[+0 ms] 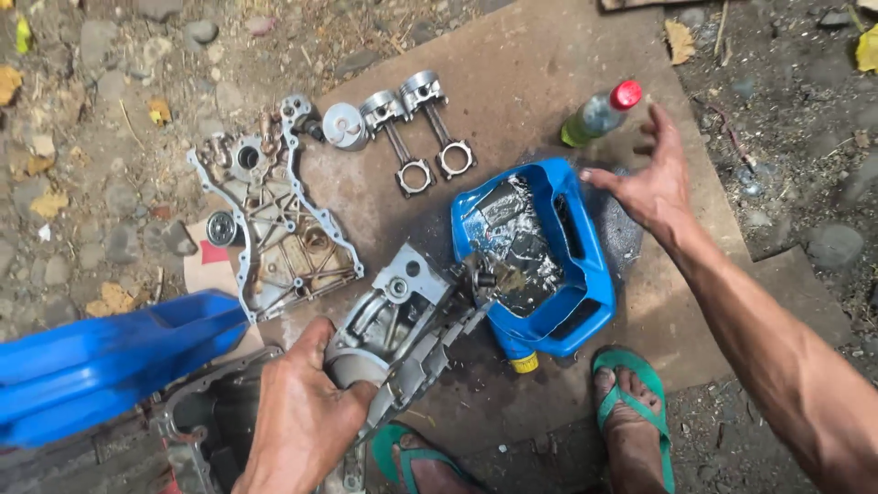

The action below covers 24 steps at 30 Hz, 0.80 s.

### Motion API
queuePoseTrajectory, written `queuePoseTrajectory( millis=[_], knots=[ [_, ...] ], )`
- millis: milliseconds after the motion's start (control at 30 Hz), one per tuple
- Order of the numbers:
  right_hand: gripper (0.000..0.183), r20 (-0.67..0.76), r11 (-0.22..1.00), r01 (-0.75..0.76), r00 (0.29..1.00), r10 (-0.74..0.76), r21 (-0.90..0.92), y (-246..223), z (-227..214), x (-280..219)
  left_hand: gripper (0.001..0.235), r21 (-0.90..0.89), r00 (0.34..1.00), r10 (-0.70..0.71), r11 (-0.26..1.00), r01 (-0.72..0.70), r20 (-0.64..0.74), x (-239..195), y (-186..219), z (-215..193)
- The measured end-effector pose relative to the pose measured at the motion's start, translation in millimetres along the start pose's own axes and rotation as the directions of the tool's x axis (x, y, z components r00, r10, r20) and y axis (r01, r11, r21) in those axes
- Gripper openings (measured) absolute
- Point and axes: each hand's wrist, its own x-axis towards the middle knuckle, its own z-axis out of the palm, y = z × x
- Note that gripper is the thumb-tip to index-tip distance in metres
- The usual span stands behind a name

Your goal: The person scrubs the inside of a disassembled engine casing with a brush and cleaning fluid. They then remove a circular metal component, scrub it, and place it on the ground. The person continues to scrub the interior of the engine casing and applies liquid from a bottle to the parts.

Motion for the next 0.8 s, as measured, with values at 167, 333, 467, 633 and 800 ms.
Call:
queuePoseTrajectory(
  millis=[167,333,467,633,800],
  knots=[
    [0.097,0.014,0.973,0.204,0.978,-0.206,0.105,59,36,57,0.039,0.012,0.999,-0.015,1.0,0.015,0.032,-2,18,1],
    [0.068,0.041,0.916,0.26,0.958,-0.285,0.305,46,26,52,0.039,-0.017,0.997,0.009,1.0,-0.008,0.071,4,28,6],
    [0.046,0.366,0.9,0.318,0.909,-0.2,-0.299,8,-36,6,0.041,0.007,0.999,-0.013,1.0,0.013,0.052,10,19,11],
    [0.075,0.604,0.466,0.475,0.777,0.175,-0.746,-54,-97,-77,0.036,0.027,0.995,-0.081,0.996,0.079,0.066,10,23,8],
    [0.048,0.639,0.506,0.408,0.61,0.468,-0.76,-104,-106,-116,0.033,0.003,0.996,-0.065,0.998,0.065,0.065,7,25,10]
  ],
)
